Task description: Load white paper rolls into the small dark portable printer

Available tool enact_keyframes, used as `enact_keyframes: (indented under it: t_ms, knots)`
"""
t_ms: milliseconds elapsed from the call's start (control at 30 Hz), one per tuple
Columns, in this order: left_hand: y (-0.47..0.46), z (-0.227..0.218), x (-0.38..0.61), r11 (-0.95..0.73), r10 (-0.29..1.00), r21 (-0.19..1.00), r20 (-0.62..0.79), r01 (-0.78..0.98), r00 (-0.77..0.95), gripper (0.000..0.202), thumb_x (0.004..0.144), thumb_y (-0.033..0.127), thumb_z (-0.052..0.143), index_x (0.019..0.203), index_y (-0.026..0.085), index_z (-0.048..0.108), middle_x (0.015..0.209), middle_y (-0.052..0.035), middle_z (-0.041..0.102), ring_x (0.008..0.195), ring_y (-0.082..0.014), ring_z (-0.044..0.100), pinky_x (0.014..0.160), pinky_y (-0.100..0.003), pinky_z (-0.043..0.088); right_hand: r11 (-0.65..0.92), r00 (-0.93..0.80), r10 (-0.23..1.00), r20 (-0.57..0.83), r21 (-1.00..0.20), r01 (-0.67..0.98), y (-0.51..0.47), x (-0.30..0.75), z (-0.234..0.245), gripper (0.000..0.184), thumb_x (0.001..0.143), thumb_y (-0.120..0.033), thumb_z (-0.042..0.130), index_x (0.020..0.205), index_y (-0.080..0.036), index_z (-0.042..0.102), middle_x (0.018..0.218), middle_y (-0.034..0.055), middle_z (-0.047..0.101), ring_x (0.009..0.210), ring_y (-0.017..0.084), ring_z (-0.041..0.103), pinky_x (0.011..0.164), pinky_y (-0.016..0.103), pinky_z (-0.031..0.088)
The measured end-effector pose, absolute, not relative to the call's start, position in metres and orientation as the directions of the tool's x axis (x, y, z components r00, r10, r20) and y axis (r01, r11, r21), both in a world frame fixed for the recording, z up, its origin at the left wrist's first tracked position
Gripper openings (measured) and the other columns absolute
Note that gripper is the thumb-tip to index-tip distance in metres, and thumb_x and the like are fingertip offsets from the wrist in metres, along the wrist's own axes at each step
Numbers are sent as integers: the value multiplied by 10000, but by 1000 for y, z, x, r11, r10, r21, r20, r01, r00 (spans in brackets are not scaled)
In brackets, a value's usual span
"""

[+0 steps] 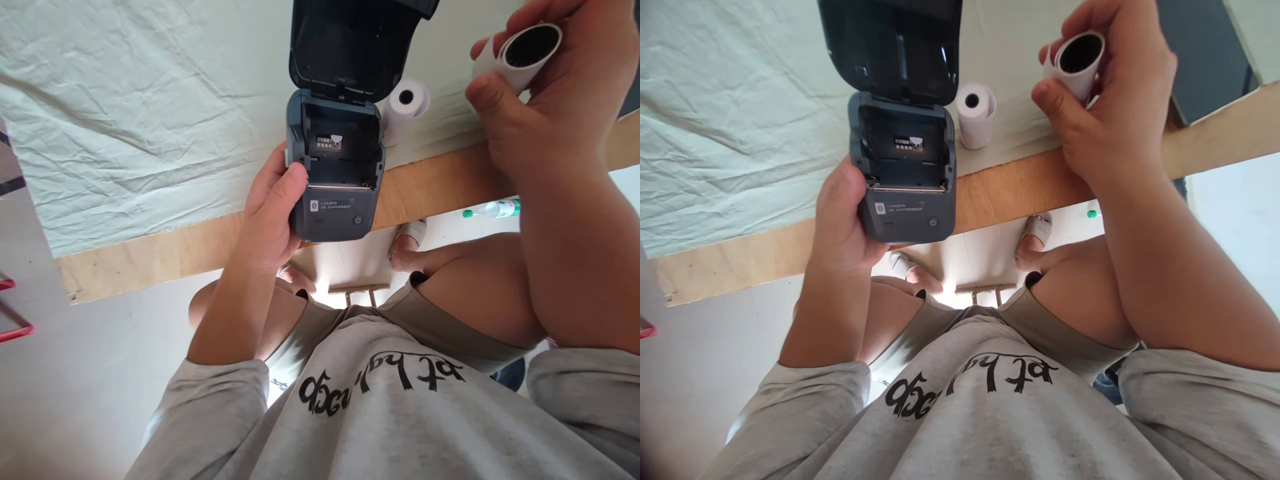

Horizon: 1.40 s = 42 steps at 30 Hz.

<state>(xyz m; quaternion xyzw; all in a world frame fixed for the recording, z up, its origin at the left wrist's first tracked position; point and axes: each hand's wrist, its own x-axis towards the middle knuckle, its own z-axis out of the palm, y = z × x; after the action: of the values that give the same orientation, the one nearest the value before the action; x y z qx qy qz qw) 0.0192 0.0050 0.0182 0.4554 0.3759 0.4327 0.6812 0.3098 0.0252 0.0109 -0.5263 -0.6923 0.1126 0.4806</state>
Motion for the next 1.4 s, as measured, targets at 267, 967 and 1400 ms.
enact_keyframes:
  t_ms: [267, 967, 1400]
  knots:
    - [4, 20, 20, 235, 921, 936, -129, -261, 366, 435, 917, 622, 497, 1077, 253, 663, 976, -31, 704, 948, -233, 712, 606, -311, 529, 145, 163, 879, 448, -576, 804, 28, 302, 15, 469, 665, -231, 793, 1121, -239, 682, 1102, 94, 615, 951, 194, 567, 543, 257, 430]
    - [6, 17, 22, 180, 943, 933, -74, -312, 325, 510, 903, 639, 524, 1070, 188, 693, 1039, -39, 706, 970, -197, 711, 804, -306, 578, 304, -98, 917, 387, -518, 800, 10, 238, 23, 528, 725, -214, 675, 1228, -232, 517, 1216, 49, 585, 543, 43, 439, 560, 277, 428]
    - [5, 9, 20, 167, 931, 909, -17, -382, 366, 313, 959, 431, 513, 1106, 217, 689, 987, -5, 717, 890, -159, 719, 721, -268, 573, 485, -275, 827, 491, -374, 790, 5, 245, 14, 468, 719, -95, 576, 1158, -258, 587, 967, 44, 617, 834, 171, 599, 719, 300, 511]
